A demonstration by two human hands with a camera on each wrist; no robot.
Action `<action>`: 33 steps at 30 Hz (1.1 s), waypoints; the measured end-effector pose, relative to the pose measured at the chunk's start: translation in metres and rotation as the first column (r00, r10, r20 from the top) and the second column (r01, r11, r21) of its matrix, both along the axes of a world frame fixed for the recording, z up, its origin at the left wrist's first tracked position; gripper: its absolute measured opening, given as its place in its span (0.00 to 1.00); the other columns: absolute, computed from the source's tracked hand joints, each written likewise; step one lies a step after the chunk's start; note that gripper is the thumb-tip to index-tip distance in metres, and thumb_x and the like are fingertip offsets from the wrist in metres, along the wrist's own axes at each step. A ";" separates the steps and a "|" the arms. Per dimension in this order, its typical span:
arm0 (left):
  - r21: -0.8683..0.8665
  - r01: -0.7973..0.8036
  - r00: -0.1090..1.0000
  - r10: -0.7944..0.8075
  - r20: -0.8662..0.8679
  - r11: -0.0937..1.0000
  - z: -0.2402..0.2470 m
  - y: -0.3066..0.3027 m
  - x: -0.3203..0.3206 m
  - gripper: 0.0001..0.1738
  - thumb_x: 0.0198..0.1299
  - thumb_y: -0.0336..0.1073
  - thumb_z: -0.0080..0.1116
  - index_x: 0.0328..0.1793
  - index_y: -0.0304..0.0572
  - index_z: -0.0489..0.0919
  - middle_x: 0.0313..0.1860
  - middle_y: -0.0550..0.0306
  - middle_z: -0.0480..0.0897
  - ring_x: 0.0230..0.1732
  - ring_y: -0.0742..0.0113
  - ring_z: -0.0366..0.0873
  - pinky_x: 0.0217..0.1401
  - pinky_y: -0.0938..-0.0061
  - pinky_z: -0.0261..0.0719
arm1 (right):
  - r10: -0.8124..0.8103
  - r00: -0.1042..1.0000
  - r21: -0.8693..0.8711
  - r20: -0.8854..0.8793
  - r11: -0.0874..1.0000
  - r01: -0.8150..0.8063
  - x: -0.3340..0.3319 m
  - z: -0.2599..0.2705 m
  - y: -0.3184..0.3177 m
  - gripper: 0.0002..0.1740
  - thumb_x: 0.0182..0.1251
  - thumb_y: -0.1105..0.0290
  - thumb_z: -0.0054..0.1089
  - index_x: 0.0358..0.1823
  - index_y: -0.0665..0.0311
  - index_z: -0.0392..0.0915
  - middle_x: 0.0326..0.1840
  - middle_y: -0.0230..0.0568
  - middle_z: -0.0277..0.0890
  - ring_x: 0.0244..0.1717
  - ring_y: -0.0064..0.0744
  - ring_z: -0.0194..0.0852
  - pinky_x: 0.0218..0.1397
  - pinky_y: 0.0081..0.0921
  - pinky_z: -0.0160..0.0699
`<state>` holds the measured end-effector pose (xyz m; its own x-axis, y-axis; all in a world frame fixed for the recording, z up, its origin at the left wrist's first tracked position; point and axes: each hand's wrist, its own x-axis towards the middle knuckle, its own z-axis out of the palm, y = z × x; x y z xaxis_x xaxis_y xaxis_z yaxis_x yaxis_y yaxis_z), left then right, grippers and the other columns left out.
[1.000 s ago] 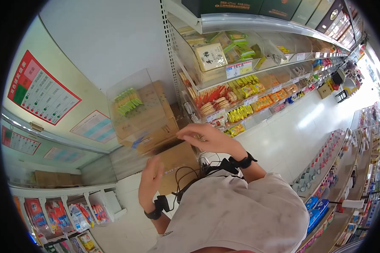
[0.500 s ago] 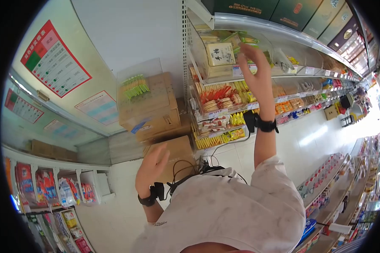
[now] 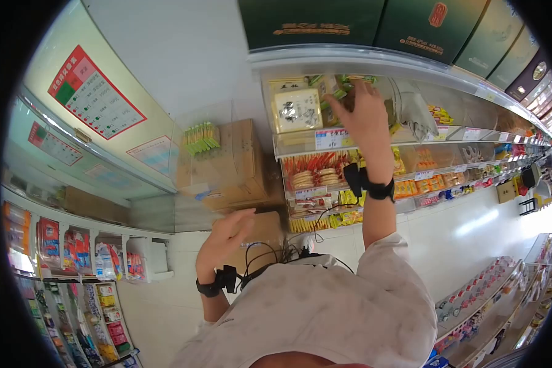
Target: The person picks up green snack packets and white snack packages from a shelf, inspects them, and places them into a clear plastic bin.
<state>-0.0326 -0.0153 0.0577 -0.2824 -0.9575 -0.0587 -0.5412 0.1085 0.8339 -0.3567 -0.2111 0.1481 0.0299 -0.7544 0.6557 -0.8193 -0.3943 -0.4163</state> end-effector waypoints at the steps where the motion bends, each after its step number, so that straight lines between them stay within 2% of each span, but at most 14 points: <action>1: 0.023 0.016 1.000 -0.016 -0.003 1.000 -0.001 -0.007 -0.006 0.20 0.75 0.30 0.56 0.70 0.33 0.76 0.59 0.47 0.86 0.60 0.61 0.84 0.66 0.68 0.78 | -0.027 0.999 -0.032 -0.023 0.999 0.026 0.003 -0.005 -0.004 0.27 0.65 0.58 0.69 0.58 0.69 0.76 0.41 0.54 0.82 0.47 0.59 0.81 0.51 0.49 0.81; 4: 0.103 0.031 0.999 -0.029 -0.020 0.994 -0.006 -0.018 -0.022 0.20 0.75 0.30 0.56 0.70 0.34 0.76 0.59 0.49 0.86 0.60 0.62 0.84 0.66 0.69 0.78 | 0.020 0.999 0.047 0.044 0.999 -0.022 0.006 -0.008 -0.006 0.30 0.64 0.61 0.70 0.64 0.66 0.72 0.43 0.53 0.81 0.47 0.56 0.82 0.49 0.48 0.82; 8: 0.196 0.029 0.999 -0.033 0.013 0.980 -0.017 -0.022 -0.024 0.20 0.76 0.31 0.55 0.71 0.35 0.76 0.60 0.51 0.86 0.62 0.64 0.83 0.67 0.69 0.77 | 0.026 1.000 -0.098 -0.008 0.995 -0.027 0.005 -0.012 -0.009 0.26 0.64 0.65 0.69 0.63 0.63 0.77 0.43 0.51 0.80 0.47 0.52 0.82 0.47 0.44 0.83; 10: 0.225 -0.002 1.000 0.000 0.007 0.974 -0.013 -0.019 -0.023 0.19 0.77 0.31 0.55 0.70 0.35 0.76 0.60 0.51 0.86 0.63 0.64 0.83 0.67 0.69 0.77 | 0.052 0.999 -0.096 0.008 0.994 -0.051 0.003 -0.013 -0.007 0.25 0.64 0.66 0.68 0.62 0.61 0.79 0.42 0.49 0.80 0.46 0.52 0.82 0.46 0.44 0.83; 17: 0.133 -0.015 1.000 0.012 0.026 0.991 -0.011 -0.013 0.003 0.17 0.77 0.33 0.56 0.68 0.34 0.78 0.58 0.52 0.86 0.62 0.64 0.83 0.67 0.70 0.77 | 0.102 0.990 -0.138 0.095 0.987 -0.088 0.005 -0.013 -0.001 0.23 0.63 0.67 0.69 0.61 0.57 0.81 0.40 0.45 0.79 0.41 0.51 0.82 0.46 0.45 0.83; 18: 0.135 0.001 1.000 -0.005 0.029 0.991 -0.010 -0.012 0.012 0.17 0.77 0.33 0.56 0.67 0.34 0.78 0.58 0.52 0.86 0.62 0.64 0.83 0.67 0.70 0.77 | 0.117 0.980 -0.131 0.161 0.987 -0.096 0.005 -0.014 0.000 0.22 0.63 0.68 0.69 0.60 0.59 0.82 0.42 0.46 0.80 0.43 0.54 0.81 0.46 0.46 0.82; 20: 0.134 0.027 1.000 -0.029 0.011 0.991 -0.013 -0.008 0.027 0.17 0.77 0.34 0.56 0.67 0.33 0.78 0.57 0.52 0.86 0.62 0.64 0.83 0.66 0.70 0.77 | 0.090 0.978 -0.255 0.186 0.966 -0.040 0.011 -0.011 0.003 0.23 0.63 0.68 0.70 0.60 0.61 0.81 0.44 0.48 0.81 0.44 0.56 0.81 0.46 0.46 0.81; 22: 0.090 0.004 1.000 -0.001 -0.029 0.996 -0.012 -0.007 0.034 0.19 0.74 0.31 0.58 0.68 0.33 0.77 0.57 0.47 0.86 0.59 0.61 0.85 0.63 0.69 0.78 | 0.129 0.976 -0.369 0.176 0.928 -0.056 0.019 -0.001 0.002 0.24 0.64 0.66 0.71 0.60 0.66 0.79 0.48 0.52 0.81 0.46 0.59 0.80 0.48 0.47 0.80; 25: 0.012 -0.025 0.997 0.026 -0.071 1.000 -0.009 -0.005 0.039 0.19 0.73 0.31 0.59 0.67 0.33 0.78 0.57 0.44 0.86 0.58 0.57 0.86 0.61 0.68 0.79 | 0.168 0.985 -0.330 -0.033 0.929 -0.170 0.037 0.021 0.012 0.28 0.67 0.60 0.73 0.65 0.66 0.79 0.60 0.54 0.81 0.58 0.55 0.82 0.60 0.39 0.79; 26: 0.004 -0.026 0.997 0.026 -0.076 1.000 -0.008 -0.003 0.039 0.18 0.73 0.31 0.59 0.67 0.33 0.78 0.57 0.44 0.86 0.58 0.57 0.86 0.61 0.68 0.79 | 0.284 0.958 -0.191 -0.044 0.939 -0.287 0.039 0.021 0.009 0.31 0.65 0.58 0.73 0.66 0.66 0.78 0.61 0.54 0.81 0.59 0.54 0.81 0.61 0.39 0.79; 28: -0.023 -0.004 0.996 0.002 -0.088 1.000 -0.008 0.000 0.043 0.18 0.74 0.32 0.59 0.66 0.33 0.78 0.56 0.44 0.86 0.58 0.56 0.86 0.61 0.68 0.80 | 0.490 0.872 0.104 -0.020 0.868 -0.486 0.036 0.021 -0.005 0.37 0.63 0.54 0.75 0.69 0.66 0.76 0.62 0.55 0.81 0.60 0.53 0.81 0.62 0.37 0.79; 31: -0.069 0.031 0.994 -0.038 -0.100 0.997 -0.010 0.003 0.051 0.18 0.75 0.34 0.59 0.66 0.33 0.78 0.56 0.45 0.87 0.57 0.56 0.85 0.61 0.68 0.79 | 0.526 0.842 0.458 -0.117 0.781 -0.424 0.026 0.038 -0.020 0.44 0.62 0.47 0.75 0.76 0.59 0.72 0.71 0.47 0.78 0.72 0.40 0.74 0.75 0.34 0.68; 32: -0.061 0.025 0.994 -0.031 -0.100 0.998 -0.009 0.005 0.053 0.18 0.76 0.34 0.57 0.66 0.33 0.78 0.57 0.46 0.86 0.57 0.56 0.85 0.62 0.69 0.79 | 0.545 0.835 0.542 -0.079 0.727 -0.423 0.026 0.047 -0.022 0.49 0.59 0.45 0.78 0.77 0.61 0.70 0.73 0.49 0.75 0.73 0.42 0.72 0.74 0.33 0.69; 33: -0.050 0.019 0.995 -0.024 -0.101 0.999 -0.009 0.007 0.056 0.18 0.77 0.34 0.56 0.67 0.33 0.78 0.57 0.47 0.86 0.57 0.56 0.85 0.63 0.69 0.78 | 0.524 0.834 0.604 -0.171 0.725 -0.332 0.033 0.058 -0.022 0.50 0.58 0.44 0.78 0.77 0.63 0.70 0.74 0.50 0.73 0.73 0.43 0.72 0.75 0.33 0.69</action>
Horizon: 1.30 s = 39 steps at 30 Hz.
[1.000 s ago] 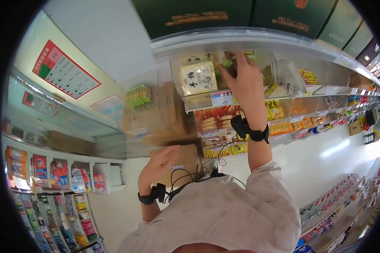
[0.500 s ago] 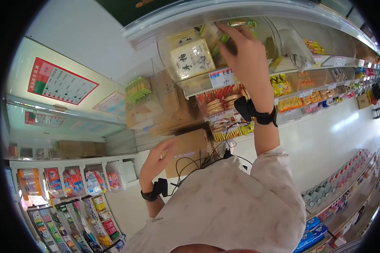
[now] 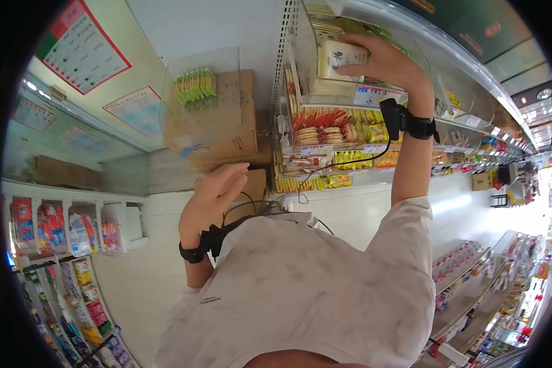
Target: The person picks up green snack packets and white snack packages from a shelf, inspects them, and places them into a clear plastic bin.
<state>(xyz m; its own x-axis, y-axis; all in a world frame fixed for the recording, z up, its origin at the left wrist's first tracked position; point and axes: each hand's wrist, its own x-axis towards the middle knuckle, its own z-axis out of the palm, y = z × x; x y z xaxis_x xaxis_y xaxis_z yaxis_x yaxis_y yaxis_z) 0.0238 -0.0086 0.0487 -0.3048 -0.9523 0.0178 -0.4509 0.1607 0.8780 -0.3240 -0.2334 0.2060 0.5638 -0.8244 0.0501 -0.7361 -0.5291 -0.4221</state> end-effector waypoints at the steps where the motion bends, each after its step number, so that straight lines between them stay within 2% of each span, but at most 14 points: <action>1: -0.018 -0.003 1.000 0.003 -0.009 1.000 -0.002 0.001 0.003 0.18 0.77 0.35 0.56 0.67 0.33 0.78 0.57 0.47 0.86 0.58 0.57 0.84 0.63 0.69 0.78 | -0.028 0.992 0.021 -0.123 0.999 0.031 0.008 0.012 0.002 0.51 0.57 0.43 0.78 0.77 0.64 0.69 0.75 0.51 0.72 0.73 0.44 0.72 0.75 0.33 0.68; 3: -0.057 -0.004 1.000 0.003 -0.021 0.998 -0.005 0.000 0.010 0.18 0.77 0.35 0.56 0.67 0.33 0.78 0.57 0.47 0.86 0.58 0.57 0.84 0.63 0.69 0.78 | -0.100 0.973 0.104 -0.210 0.987 0.124 0.009 0.016 -0.004 0.56 0.53 0.39 0.80 0.76 0.69 0.69 0.77 0.55 0.67 0.72 0.45 0.72 0.73 0.33 0.70; 6: -0.010 -0.043 0.996 0.042 -0.073 0.999 -0.006 0.003 0.017 0.18 0.77 0.35 0.56 0.67 0.33 0.78 0.58 0.46 0.86 0.59 0.57 0.83 0.63 0.69 0.78 | -0.047 0.979 -0.133 -0.199 0.991 0.020 0.006 0.007 -0.004 0.52 0.53 0.37 0.77 0.71 0.69 0.74 0.69 0.55 0.76 0.65 0.44 0.77 0.68 0.35 0.75; 9: -0.080 -0.099 0.990 0.091 -0.107 0.992 -0.011 0.004 0.023 0.18 0.74 0.37 0.59 0.63 0.33 0.80 0.52 0.44 0.88 0.54 0.52 0.86 0.57 0.66 0.80 | -0.035 0.992 -0.149 -0.120 0.989 0.017 0.003 0.006 0.007 0.43 0.58 0.51 0.81 0.68 0.73 0.75 0.63 0.53 0.80 0.62 0.37 0.79 0.66 0.32 0.75; 14: -0.070 -0.184 0.967 0.168 -0.192 0.980 0.003 -0.001 0.031 0.19 0.71 0.33 0.61 0.65 0.33 0.79 0.53 0.45 0.88 0.56 0.56 0.86 0.60 0.66 0.81 | -0.246 0.863 -0.488 0.441 0.742 0.460 0.037 -0.001 0.094 0.32 0.60 0.66 0.80 0.63 0.72 0.78 0.52 0.46 0.86 0.50 0.32 0.85 0.56 0.29 0.81; 16: -0.051 -0.168 0.946 0.146 -0.290 0.985 0.008 -0.004 0.028 0.23 0.72 0.34 0.62 0.70 0.34 0.76 0.59 0.46 0.85 0.62 0.57 0.82 0.65 0.67 0.78 | -0.233 0.806 -0.473 0.544 0.709 0.524 0.046 -0.033 0.119 0.28 0.59 0.65 0.80 0.59 0.67 0.81 0.46 0.48 0.87 0.48 0.33 0.86 0.52 0.30 0.83; 18: -0.078 -0.108 0.921 0.071 -0.383 0.991 0.011 -0.007 0.021 0.29 0.73 0.36 0.61 0.77 0.35 0.70 0.70 0.46 0.78 0.71 0.58 0.76 0.72 0.69 0.72 | -0.166 0.789 -0.329 0.592 0.844 0.424 0.062 -0.064 0.147 0.24 0.61 0.67 0.79 0.57 0.66 0.81 0.46 0.43 0.86 0.45 0.30 0.86 0.50 0.29 0.83; 22: -0.073 -0.006 0.683 -0.050 -0.729 0.997 -0.008 -0.020 -0.014 0.35 0.71 0.32 0.64 0.81 0.37 0.63 0.77 0.51 0.70 0.73 0.64 0.73 0.70 0.67 0.77 | -0.296 0.595 0.210 0.747 0.954 0.212 0.122 -0.102 0.182 0.27 0.65 0.69 0.74 0.62 0.68 0.75 0.47 0.43 0.84 0.45 0.30 0.84 0.50 0.29 0.82; 24: -0.007 0.006 0.580 -0.009 -0.815 1.000 -0.015 -0.021 -0.034 0.36 0.73 0.34 0.62 0.82 0.37 0.60 0.78 0.53 0.67 0.74 0.68 0.70 0.70 0.70 0.77 | -0.284 0.604 0.246 0.745 0.958 0.147 0.146 -0.126 0.183 0.27 0.69 0.68 0.69 0.64 0.72 0.71 0.53 0.49 0.80 0.51 0.37 0.81 0.55 0.35 0.80; 25: 0.170 -0.057 0.574 0.172 -0.801 0.984 -0.008 -0.020 -0.040 0.35 0.76 0.37 0.60 0.83 0.37 0.58 0.73 0.56 0.71 0.70 0.74 0.70 0.69 0.73 0.77 | -0.283 0.606 0.266 0.744 0.957 0.120 0.151 -0.138 0.183 0.27 0.71 0.68 0.67 0.65 0.73 0.70 0.55 0.52 0.78 0.54 0.41 0.79 0.58 0.37 0.78; 28: 0.224 -0.017 0.657 0.180 -0.732 0.974 -0.008 -0.026 -0.032 0.33 0.77 0.39 0.58 0.82 0.38 0.59 0.70 0.57 0.73 0.67 0.75 0.72 0.68 0.75 0.78 | -0.089 0.864 -0.234 0.496 0.944 0.231 0.152 -0.155 0.176 0.26 0.74 0.65 0.61 0.64 0.77 0.67 0.65 0.61 0.67 0.63 0.56 0.69 0.66 0.46 0.70; 29: 0.213 -0.035 0.642 0.185 -0.744 0.977 -0.004 -0.025 -0.032 0.33 0.77 0.39 0.59 0.81 0.37 0.61 0.68 0.58 0.75 0.65 0.75 0.74 0.65 0.75 0.79 | -0.107 0.898 -0.196 0.427 0.959 0.207 0.148 -0.155 0.176 0.30 0.75 0.62 0.59 0.67 0.78 0.65 0.70 0.65 0.58 0.68 0.68 0.59 0.71 0.51 0.62; 35: 0.166 -0.136 0.673 0.214 -0.708 0.977 0.002 -0.021 -0.032 0.28 0.75 0.40 0.62 0.75 0.36 0.70 0.62 0.59 0.81 0.60 0.76 0.78 0.64 0.76 0.77 | -0.146 0.755 0.086 0.640 0.989 0.118 0.145 -0.141 0.181 0.31 0.73 0.70 0.62 0.71 0.76 0.63 0.67 0.60 0.68 0.68 0.53 0.71 0.68 0.47 0.73; 39: 0.283 -0.263 0.605 0.386 -0.696 0.923 0.002 -0.020 -0.023 0.24 0.74 0.41 0.63 0.69 0.35 0.75 0.56 0.59 0.84 0.52 0.76 0.82 0.59 0.77 0.79 | -0.062 0.646 -0.006 0.761 0.995 0.102 0.117 -0.114 0.181 0.28 0.74 0.76 0.59 0.74 0.69 0.66 0.66 0.51 0.74 0.65 0.38 0.76 0.61 0.34 0.80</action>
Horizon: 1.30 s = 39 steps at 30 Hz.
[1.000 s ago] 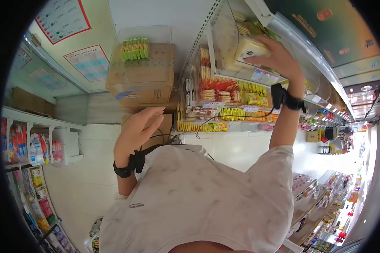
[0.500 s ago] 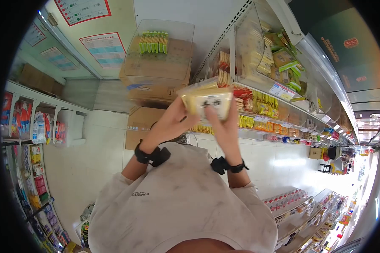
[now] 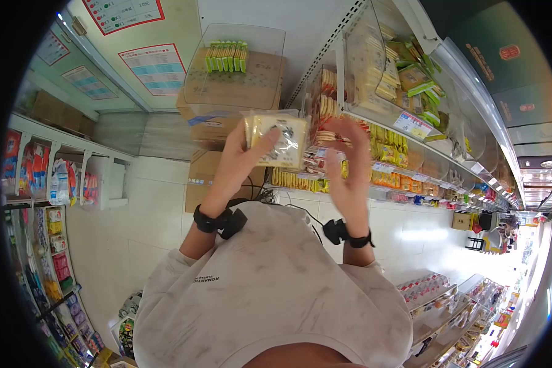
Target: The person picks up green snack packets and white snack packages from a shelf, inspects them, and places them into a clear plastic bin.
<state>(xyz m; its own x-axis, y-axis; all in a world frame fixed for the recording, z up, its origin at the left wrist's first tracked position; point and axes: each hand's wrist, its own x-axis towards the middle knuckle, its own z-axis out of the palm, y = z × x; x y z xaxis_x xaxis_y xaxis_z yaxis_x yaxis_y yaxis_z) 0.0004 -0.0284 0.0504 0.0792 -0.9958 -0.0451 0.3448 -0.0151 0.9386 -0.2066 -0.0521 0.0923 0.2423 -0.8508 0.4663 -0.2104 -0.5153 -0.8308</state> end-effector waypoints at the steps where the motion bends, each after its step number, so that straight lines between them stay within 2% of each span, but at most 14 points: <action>1: 0.013 -0.052 0.999 0.052 0.009 0.999 -0.001 0.000 0.001 0.24 0.74 0.41 0.63 0.68 0.35 0.75 0.55 0.59 0.85 0.51 0.76 0.83 0.58 0.77 0.80 | -0.063 0.998 -0.042 0.011 0.997 0.063 -0.009 0.010 -0.003 0.27 0.74 0.76 0.58 0.73 0.69 0.67 0.65 0.50 0.75 0.64 0.38 0.77 0.61 0.34 0.80; 5: 0.108 -0.160 0.975 0.174 -0.139 0.981 -0.011 -0.002 0.007 0.23 0.74 0.44 0.63 0.65 0.32 0.78 0.55 0.56 0.85 0.54 0.73 0.82 0.59 0.75 0.79 | -0.314 0.947 -0.216 0.059 0.923 0.320 -0.052 0.035 -0.037 0.21 0.75 0.77 0.56 0.68 0.69 0.73 0.60 0.46 0.79 0.60 0.36 0.80 0.60 0.34 0.82; 6: 0.114 -0.197 0.961 0.215 -0.174 0.974 -0.011 -0.001 0.005 0.26 0.74 0.45 0.62 0.68 0.31 0.76 0.60 0.55 0.83 0.58 0.71 0.81 0.63 0.74 0.77 | -0.368 0.927 -0.255 0.077 0.891 0.375 -0.060 0.039 -0.048 0.20 0.75 0.77 0.56 0.66 0.68 0.74 0.58 0.45 0.80 0.59 0.35 0.80 0.60 0.35 0.82; 9: 0.122 -0.208 0.941 0.232 -0.247 0.971 -0.006 0.002 0.006 0.28 0.75 0.44 0.61 0.71 0.31 0.73 0.65 0.54 0.80 0.64 0.70 0.78 0.67 0.73 0.74 | -0.464 0.883 -0.336 -0.070 0.845 0.417 -0.077 0.054 -0.068 0.17 0.75 0.77 0.57 0.63 0.68 0.77 0.56 0.46 0.82 0.55 0.37 0.82 0.59 0.34 0.82; 10: 0.142 -0.202 0.949 0.229 -0.214 0.969 -0.007 0.001 0.006 0.29 0.75 0.44 0.60 0.73 0.32 0.71 0.68 0.55 0.78 0.66 0.70 0.76 0.70 0.72 0.72 | -0.448 0.888 -0.375 -0.098 0.844 0.384 -0.079 0.058 -0.076 0.15 0.74 0.77 0.58 0.59 0.68 0.78 0.53 0.49 0.83 0.53 0.40 0.84 0.59 0.34 0.82; 13: 0.081 -0.253 0.928 0.265 -0.262 0.964 -0.006 -0.001 0.000 0.22 0.73 0.38 0.63 0.67 0.35 0.74 0.58 0.56 0.84 0.56 0.68 0.84 0.59 0.71 0.82 | -0.428 0.875 -0.454 -0.226 0.841 0.294 -0.084 0.063 -0.103 0.17 0.73 0.73 0.60 0.62 0.67 0.78 0.54 0.52 0.83 0.54 0.47 0.84 0.60 0.38 0.82; 16: 0.049 -0.215 0.972 0.219 -0.085 0.975 -0.004 0.003 -0.002 0.26 0.72 0.37 0.64 0.71 0.34 0.73 0.62 0.54 0.82 0.60 0.69 0.81 0.64 0.72 0.78 | -0.387 0.774 -0.508 -0.502 0.856 0.098 -0.103 0.052 -0.151 0.25 0.70 0.67 0.65 0.67 0.62 0.77 0.57 0.55 0.82 0.59 0.54 0.81 0.62 0.43 0.81; 19: -0.025 -0.191 0.980 0.189 -0.069 0.981 0.003 0.009 -0.004 0.25 0.67 0.30 0.69 0.68 0.34 0.73 0.58 0.53 0.84 0.57 0.68 0.83 0.61 0.70 0.82 | -0.232 0.801 -0.258 -0.552 0.961 0.100 -0.100 0.061 -0.166 0.32 0.65 0.63 0.69 0.72 0.55 0.75 0.62 0.56 0.81 0.62 0.60 0.78 0.66 0.46 0.78; 22: -0.058 -0.173 0.985 0.173 0.008 0.983 -0.002 0.010 -0.003 0.27 0.64 0.26 0.71 0.67 0.34 0.73 0.58 0.53 0.84 0.55 0.69 0.84 0.59 0.71 0.83 | -0.196 0.753 -0.243 -0.628 0.969 0.050 -0.099 0.062 -0.188 0.36 0.62 0.61 0.71 0.74 0.51 0.74 0.64 0.55 0.81 0.64 0.60 0.75 0.71 0.46 0.75; 25: -0.066 -0.172 0.985 0.170 -0.031 0.983 -0.004 0.013 -0.004 0.27 0.62 0.24 0.71 0.65 0.34 0.73 0.57 0.53 0.84 0.53 0.69 0.85 0.56 0.72 0.85 | -0.285 0.630 -0.364 -0.722 0.931 0.005 -0.096 0.060 -0.196 0.30 0.64 0.60 0.70 0.68 0.53 0.79 0.60 0.52 0.84 0.63 0.60 0.76 0.73 0.46 0.74; 28: -0.088 -0.193 0.980 0.189 -0.057 0.977 0.001 0.016 -0.006 0.26 0.62 0.24 0.71 0.64 0.35 0.73 0.56 0.53 0.85 0.53 0.69 0.85 0.55 0.71 0.86 | -0.329 0.574 -0.390 -0.750 0.921 0.019 -0.097 0.068 -0.179 0.26 0.68 0.61 0.69 0.66 0.57 0.82 0.58 0.54 0.84 0.58 0.53 0.80 0.81 0.45 0.61; 32: -0.052 -0.214 0.976 0.211 -0.060 0.975 -0.003 0.017 -0.005 0.31 0.61 0.26 0.73 0.67 0.35 0.71 0.57 0.53 0.83 0.55 0.68 0.85 0.56 0.71 0.86 | -0.411 0.702 -0.516 -0.581 0.854 0.073 -0.102 0.068 -0.162 0.16 0.71 0.63 0.65 0.55 0.62 0.86 0.52 0.51 0.86 0.51 0.59 0.83 0.66 0.44 0.77; 34: -0.025 -0.222 0.971 0.219 -0.098 0.975 -0.006 0.016 -0.005 0.29 0.63 0.28 0.72 0.67 0.35 0.71 0.58 0.53 0.83 0.55 0.69 0.85 0.57 0.71 0.86 | -0.457 0.779 -0.544 -0.428 0.819 0.182 -0.101 0.074 -0.140 0.16 0.74 0.65 0.63 0.57 0.64 0.85 0.53 0.52 0.86 0.50 0.57 0.85 0.63 0.42 0.78; 39: -0.038 -0.267 0.953 0.258 -0.160 0.963 -0.011 0.010 -0.010 0.24 0.69 0.32 0.67 0.68 0.35 0.72 0.58 0.54 0.83 0.55 0.71 0.84 0.58 0.72 0.85 | -0.556 0.795 -0.634 -0.240 0.710 0.305 -0.090 0.074 -0.070 0.16 0.74 0.72 0.63 0.61 0.65 0.83 0.55 0.51 0.86 0.55 0.49 0.85 0.59 0.37 0.79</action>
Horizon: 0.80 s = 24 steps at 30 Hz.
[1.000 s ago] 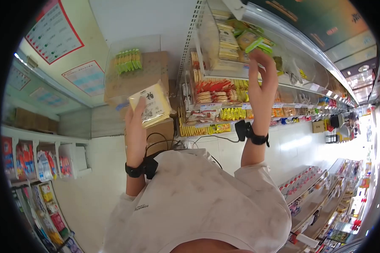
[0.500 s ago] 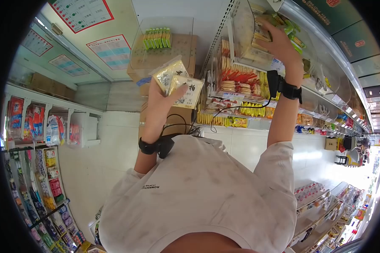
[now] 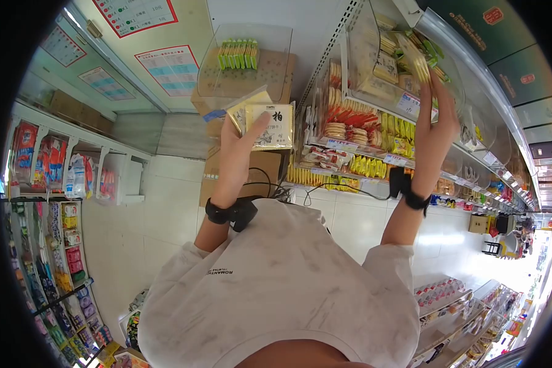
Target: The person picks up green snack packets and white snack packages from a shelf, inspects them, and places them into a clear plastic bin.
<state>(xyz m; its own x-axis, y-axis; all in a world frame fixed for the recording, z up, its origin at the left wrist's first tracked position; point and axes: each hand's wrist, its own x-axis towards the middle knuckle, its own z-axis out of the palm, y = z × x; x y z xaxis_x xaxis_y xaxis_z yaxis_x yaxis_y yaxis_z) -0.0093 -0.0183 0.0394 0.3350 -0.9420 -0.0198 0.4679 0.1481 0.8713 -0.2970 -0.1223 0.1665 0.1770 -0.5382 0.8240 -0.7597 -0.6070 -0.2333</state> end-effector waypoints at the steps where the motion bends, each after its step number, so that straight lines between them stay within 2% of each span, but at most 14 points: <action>1: -0.006 -0.007 1.000 0.007 -0.011 1.000 -0.001 0.000 -0.001 0.25 0.69 0.33 0.67 0.68 0.35 0.72 0.59 0.54 0.83 0.55 0.71 0.84 0.58 0.72 0.84 | -0.018 1.000 -0.029 0.005 0.999 0.018 0.005 -0.002 0.018 0.17 0.74 0.73 0.63 0.61 0.65 0.83 0.55 0.51 0.86 0.56 0.48 0.84 0.59 0.37 0.79; 3: 0.007 -0.001 0.999 0.001 -0.032 1.000 0.000 -0.002 -0.005 0.25 0.70 0.33 0.67 0.68 0.35 0.72 0.59 0.54 0.83 0.56 0.71 0.84 0.60 0.72 0.84 | 0.003 0.997 -0.057 0.078 0.998 0.001 0.016 -0.015 0.051 0.19 0.68 0.78 0.65 0.60 0.64 0.85 0.56 0.48 0.86 0.58 0.48 0.83 0.63 0.38 0.78; 5: 0.017 0.018 0.999 -0.017 -0.038 1.000 0.001 -0.004 -0.010 0.25 0.71 0.34 0.67 0.69 0.35 0.71 0.60 0.54 0.82 0.57 0.71 0.83 0.61 0.72 0.83 | 0.120 0.992 -0.007 -0.048 0.993 -0.120 0.028 -0.030 0.078 0.22 0.61 0.80 0.67 0.59 0.65 0.86 0.58 0.46 0.85 0.60 0.47 0.82 0.67 0.41 0.76; 6: 0.019 0.038 0.999 -0.037 -0.035 0.999 0.000 -0.006 -0.012 0.25 0.71 0.34 0.66 0.69 0.35 0.71 0.60 0.54 0.82 0.58 0.71 0.83 0.61 0.72 0.83 | 0.305 0.952 0.009 -0.006 0.952 -0.305 0.040 -0.045 0.082 0.25 0.56 0.80 0.70 0.58 0.64 0.87 0.61 0.46 0.84 0.64 0.46 0.80 0.70 0.45 0.75; 9: 0.006 0.095 0.994 -0.094 -0.062 0.995 -0.023 -0.010 -0.016 0.24 0.75 0.37 0.61 0.71 0.35 0.70 0.62 0.53 0.81 0.61 0.70 0.81 0.63 0.72 0.82 | 0.435 0.895 0.189 -0.100 0.891 -0.413 0.071 -0.077 0.082 0.26 0.56 0.78 0.71 0.60 0.59 0.86 0.66 0.43 0.80 0.68 0.48 0.76 0.71 0.47 0.76; 12: 0.015 0.124 0.978 -0.120 -0.169 0.992 -0.018 -0.011 -0.016 0.25 0.79 0.43 0.56 0.72 0.35 0.69 0.63 0.52 0.80 0.63 0.70 0.79 0.64 0.72 0.81 | 0.478 0.877 0.279 0.043 0.838 -0.470 0.080 -0.105 0.079 0.26 0.57 0.79 0.70 0.60 0.58 0.86 0.71 0.43 0.76 0.70 0.49 0.74 0.71 0.46 0.78; 13: 0.027 0.129 0.969 -0.120 -0.216 0.991 -0.013 -0.010 -0.016 0.25 0.80 0.45 0.54 0.73 0.35 0.68 0.63 0.52 0.80 0.64 0.70 0.79 0.64 0.72 0.81 | 0.483 0.875 0.294 0.041 0.831 -0.472 0.081 -0.109 0.078 0.25 0.58 0.80 0.71 0.59 0.60 0.86 0.73 0.43 0.74 0.73 0.51 0.72 0.71 0.44 0.77; 16: 0.024 0.128 0.981 -0.122 -0.153 0.992 -0.018 -0.009 -0.017 0.28 0.81 0.51 0.49 0.74 0.36 0.68 0.63 0.53 0.79 0.64 0.71 0.78 0.64 0.72 0.80 | 0.500 0.852 0.343 0.155 0.781 -0.521 0.087 -0.111 0.082 0.22 0.59 0.80 0.72 0.57 0.60 0.87 0.72 0.45 0.74 0.74 0.53 0.70 0.71 0.42 0.76; 19: 0.088 0.124 0.992 -0.126 0.021 0.988 -0.017 -0.006 -0.022 0.29 0.82 0.53 0.48 0.75 0.37 0.67 0.65 0.53 0.78 0.63 0.71 0.77 0.64 0.72 0.79 | 0.494 0.835 0.335 0.243 0.765 -0.550 0.093 -0.123 0.073 0.27 0.62 0.79 0.72 0.65 0.60 0.82 0.72 0.48 0.73 0.75 0.54 0.69 0.74 0.40 0.73; 22: 0.091 0.113 0.994 -0.114 -0.005 0.989 -0.013 -0.003 -0.017 0.29 0.82 0.52 0.47 0.75 0.36 0.66 0.67 0.54 0.76 0.65 0.71 0.75 0.66 0.72 0.77 | 0.226 0.745 0.364 0.627 0.761 -0.537 0.117 -0.110 0.077 0.34 0.67 0.78 0.71 0.74 0.65 0.71 0.73 0.50 0.73 0.75 0.45 0.69 0.76 0.37 0.71; 24: 0.067 0.071 0.997 -0.072 0.019 0.995 -0.019 -0.003 -0.015 0.29 0.82 0.51 0.47 0.75 0.36 0.66 0.67 0.54 0.76 0.66 0.70 0.75 0.68 0.71 0.75 | 0.190 0.576 0.459 0.795 0.431 -0.777 0.112 -0.129 0.063 0.38 0.68 0.76 0.71 0.77 0.69 0.64 0.73 0.51 0.72 0.74 0.40 0.68 0.77 0.35 0.69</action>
<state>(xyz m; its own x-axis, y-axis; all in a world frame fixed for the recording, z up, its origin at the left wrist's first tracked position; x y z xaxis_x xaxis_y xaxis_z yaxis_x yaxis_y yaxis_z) -0.0240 -0.0210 0.0207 0.2677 -0.9605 -0.0764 0.4567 0.0566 0.8878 -0.1850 -0.0597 0.0380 0.3095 -0.9252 0.2194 0.0938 -0.2000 -0.9753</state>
